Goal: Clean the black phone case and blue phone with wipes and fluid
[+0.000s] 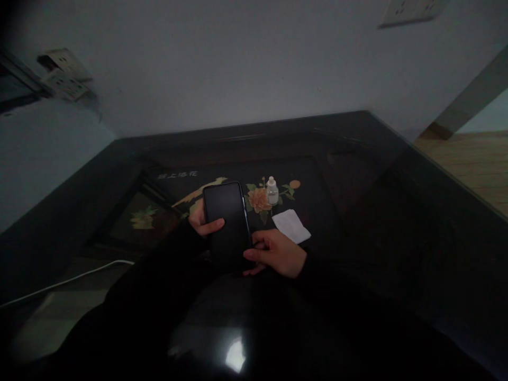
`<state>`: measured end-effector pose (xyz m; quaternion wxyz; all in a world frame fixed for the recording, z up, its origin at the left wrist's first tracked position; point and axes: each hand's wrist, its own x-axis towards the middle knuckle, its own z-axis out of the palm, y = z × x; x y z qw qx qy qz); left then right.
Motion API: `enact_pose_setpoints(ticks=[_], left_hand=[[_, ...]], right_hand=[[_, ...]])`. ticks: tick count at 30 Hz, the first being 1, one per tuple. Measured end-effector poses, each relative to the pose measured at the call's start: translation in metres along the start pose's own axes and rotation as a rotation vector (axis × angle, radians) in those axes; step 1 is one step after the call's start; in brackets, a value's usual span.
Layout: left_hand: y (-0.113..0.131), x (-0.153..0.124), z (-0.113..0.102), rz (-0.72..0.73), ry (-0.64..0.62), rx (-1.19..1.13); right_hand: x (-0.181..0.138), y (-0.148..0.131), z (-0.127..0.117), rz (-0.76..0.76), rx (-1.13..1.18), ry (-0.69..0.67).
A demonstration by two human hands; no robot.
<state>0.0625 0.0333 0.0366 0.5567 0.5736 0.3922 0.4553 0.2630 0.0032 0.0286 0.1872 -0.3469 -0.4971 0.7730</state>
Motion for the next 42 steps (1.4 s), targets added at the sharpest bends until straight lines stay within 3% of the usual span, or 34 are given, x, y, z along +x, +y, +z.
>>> enact_pose_setpoints(ticks=[7, 12, 20, 37, 42], left_hand=[[-0.002, 0.002, -0.001, 0.011, -0.033, -0.015], [0.0, -0.008, 0.012, -0.01, -0.266, -0.121], [0.003, -0.018, 0.025, 0.034, -0.404, -0.206], [-0.006, -0.02, 0.028, -0.036, -0.287, -0.145], [-0.003, -0.008, 0.015, -0.149, -0.114, -0.101]], right_hand=[[-0.001, -0.011, -0.012, 0.024, -0.109, 0.071], [-0.012, -0.035, -0.019, -0.249, -0.071, 0.232], [-0.014, -0.032, -0.015, -0.258, 0.1, 0.237], [-0.01, -0.028, -0.009, -0.287, -0.027, 0.407], [-0.016, -0.035, -0.012, -0.256, -0.098, 0.422]])
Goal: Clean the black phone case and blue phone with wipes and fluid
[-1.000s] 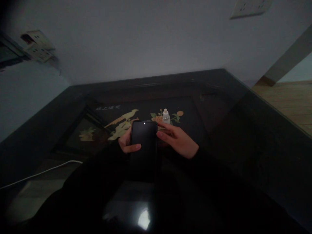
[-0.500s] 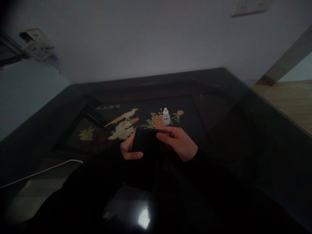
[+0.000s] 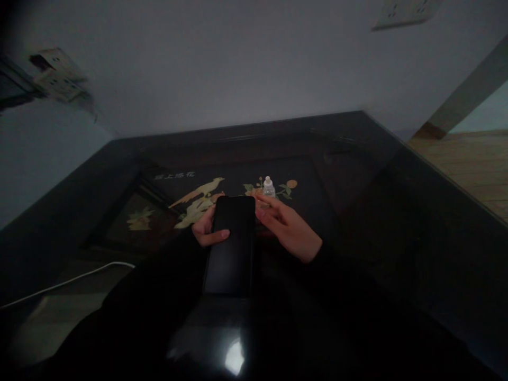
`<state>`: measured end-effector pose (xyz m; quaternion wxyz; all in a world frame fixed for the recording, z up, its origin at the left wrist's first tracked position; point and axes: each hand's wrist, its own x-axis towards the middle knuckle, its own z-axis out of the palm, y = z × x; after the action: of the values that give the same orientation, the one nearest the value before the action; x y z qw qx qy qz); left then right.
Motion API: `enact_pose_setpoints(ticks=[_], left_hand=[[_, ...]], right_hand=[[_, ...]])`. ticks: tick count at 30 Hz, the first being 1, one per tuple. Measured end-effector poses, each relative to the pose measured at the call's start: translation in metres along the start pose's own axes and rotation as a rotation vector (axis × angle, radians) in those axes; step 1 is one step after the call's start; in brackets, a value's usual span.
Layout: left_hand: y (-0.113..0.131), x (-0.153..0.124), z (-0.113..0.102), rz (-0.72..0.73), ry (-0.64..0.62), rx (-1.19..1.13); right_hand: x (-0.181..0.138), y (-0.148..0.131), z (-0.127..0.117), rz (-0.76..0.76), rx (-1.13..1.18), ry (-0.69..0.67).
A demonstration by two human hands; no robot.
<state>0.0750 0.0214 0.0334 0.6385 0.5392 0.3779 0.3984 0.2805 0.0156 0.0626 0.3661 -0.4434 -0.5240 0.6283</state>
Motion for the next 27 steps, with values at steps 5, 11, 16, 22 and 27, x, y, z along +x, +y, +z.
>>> enact_pose_setpoints(ticks=[5, 11, 16, 22, 27], left_hand=[[0.003, 0.011, -0.015, -0.083, 0.15, 0.051], [-0.022, 0.021, -0.014, 0.002, 0.243, 0.145], [-0.045, 0.032, -0.018, 0.036, 0.32, 0.366], [-0.057, 0.043, -0.026, 0.027, 0.324, 0.486], [-0.058, 0.054, -0.026, 0.022, 0.296, 0.6]], right_hand=[[-0.008, 0.015, 0.014, 0.155, -0.028, -0.215], [-0.007, 0.042, 0.032, 0.196, 0.092, -0.154], [0.002, 0.048, 0.026, 0.177, 0.069, -0.1], [0.01, 0.054, 0.021, 0.161, -0.003, -0.066], [0.015, 0.055, 0.016, 0.156, -0.1, -0.065]])
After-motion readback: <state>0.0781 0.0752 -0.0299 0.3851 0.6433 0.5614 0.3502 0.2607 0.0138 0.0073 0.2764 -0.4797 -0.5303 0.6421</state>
